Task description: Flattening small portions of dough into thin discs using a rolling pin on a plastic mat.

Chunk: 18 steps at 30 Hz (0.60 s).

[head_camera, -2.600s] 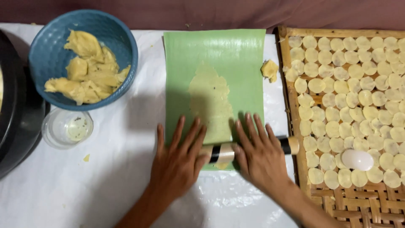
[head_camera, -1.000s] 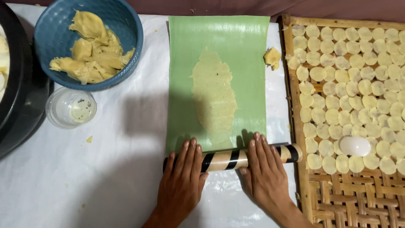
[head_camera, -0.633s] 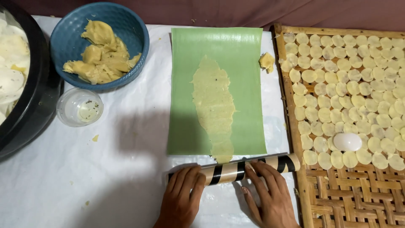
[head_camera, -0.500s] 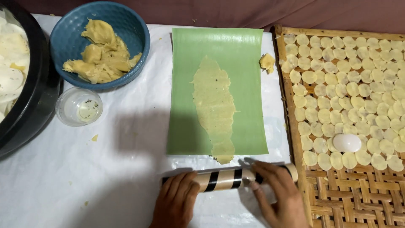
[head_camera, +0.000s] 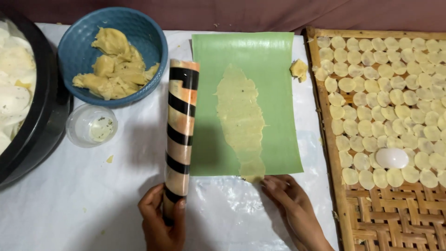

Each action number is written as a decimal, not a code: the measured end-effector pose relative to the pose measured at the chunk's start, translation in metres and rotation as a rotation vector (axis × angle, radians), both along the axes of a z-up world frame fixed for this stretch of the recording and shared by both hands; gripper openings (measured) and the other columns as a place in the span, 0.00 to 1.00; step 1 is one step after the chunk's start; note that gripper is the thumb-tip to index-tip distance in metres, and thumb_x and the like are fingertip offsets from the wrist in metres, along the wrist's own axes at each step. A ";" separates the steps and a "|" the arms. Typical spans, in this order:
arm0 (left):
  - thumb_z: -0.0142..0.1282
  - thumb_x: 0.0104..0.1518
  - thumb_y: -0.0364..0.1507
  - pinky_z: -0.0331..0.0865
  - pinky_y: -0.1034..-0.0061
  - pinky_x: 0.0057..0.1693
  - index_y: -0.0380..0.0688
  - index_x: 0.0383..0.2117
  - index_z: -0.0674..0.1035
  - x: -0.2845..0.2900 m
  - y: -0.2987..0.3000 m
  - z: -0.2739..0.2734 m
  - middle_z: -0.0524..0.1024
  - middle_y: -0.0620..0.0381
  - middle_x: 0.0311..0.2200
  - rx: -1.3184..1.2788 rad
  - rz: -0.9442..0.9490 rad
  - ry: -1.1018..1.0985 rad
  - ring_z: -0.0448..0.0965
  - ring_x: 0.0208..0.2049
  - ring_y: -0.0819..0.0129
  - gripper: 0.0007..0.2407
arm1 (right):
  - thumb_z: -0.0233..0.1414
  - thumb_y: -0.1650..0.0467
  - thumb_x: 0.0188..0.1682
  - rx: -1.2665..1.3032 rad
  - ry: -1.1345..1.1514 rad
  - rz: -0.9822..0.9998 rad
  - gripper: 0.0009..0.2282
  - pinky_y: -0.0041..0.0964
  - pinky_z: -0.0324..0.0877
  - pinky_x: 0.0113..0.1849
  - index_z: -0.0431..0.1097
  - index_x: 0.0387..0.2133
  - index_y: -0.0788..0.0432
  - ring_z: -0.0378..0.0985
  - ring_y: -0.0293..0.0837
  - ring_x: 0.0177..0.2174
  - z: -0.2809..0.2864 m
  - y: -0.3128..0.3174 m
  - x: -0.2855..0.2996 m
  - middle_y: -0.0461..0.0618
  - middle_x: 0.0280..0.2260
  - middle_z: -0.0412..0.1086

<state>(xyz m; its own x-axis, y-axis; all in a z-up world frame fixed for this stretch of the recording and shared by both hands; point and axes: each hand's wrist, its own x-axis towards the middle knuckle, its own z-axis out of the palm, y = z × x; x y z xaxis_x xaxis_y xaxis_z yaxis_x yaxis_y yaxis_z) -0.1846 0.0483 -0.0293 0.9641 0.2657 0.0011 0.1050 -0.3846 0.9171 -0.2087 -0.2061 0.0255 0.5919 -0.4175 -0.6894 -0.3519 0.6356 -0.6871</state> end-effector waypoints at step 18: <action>0.54 0.54 0.33 0.73 0.70 0.55 0.40 0.55 0.66 0.021 -0.015 -0.002 0.80 0.44 0.53 -0.184 -0.062 0.163 0.81 0.52 0.59 0.22 | 0.57 0.70 0.49 -0.387 -0.052 0.334 0.11 0.42 0.84 0.35 0.76 0.25 0.71 0.84 0.49 0.28 -0.033 -0.002 0.017 0.62 0.24 0.80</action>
<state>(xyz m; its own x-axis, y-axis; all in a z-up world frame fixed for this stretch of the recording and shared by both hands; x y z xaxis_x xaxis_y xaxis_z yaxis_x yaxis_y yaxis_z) -0.1640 0.0331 -0.0313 0.9620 0.1875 -0.1982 0.2383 -0.2232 0.9452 -0.1919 -0.2078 -0.0077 0.7660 -0.4187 -0.4877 -0.4514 0.1898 -0.8719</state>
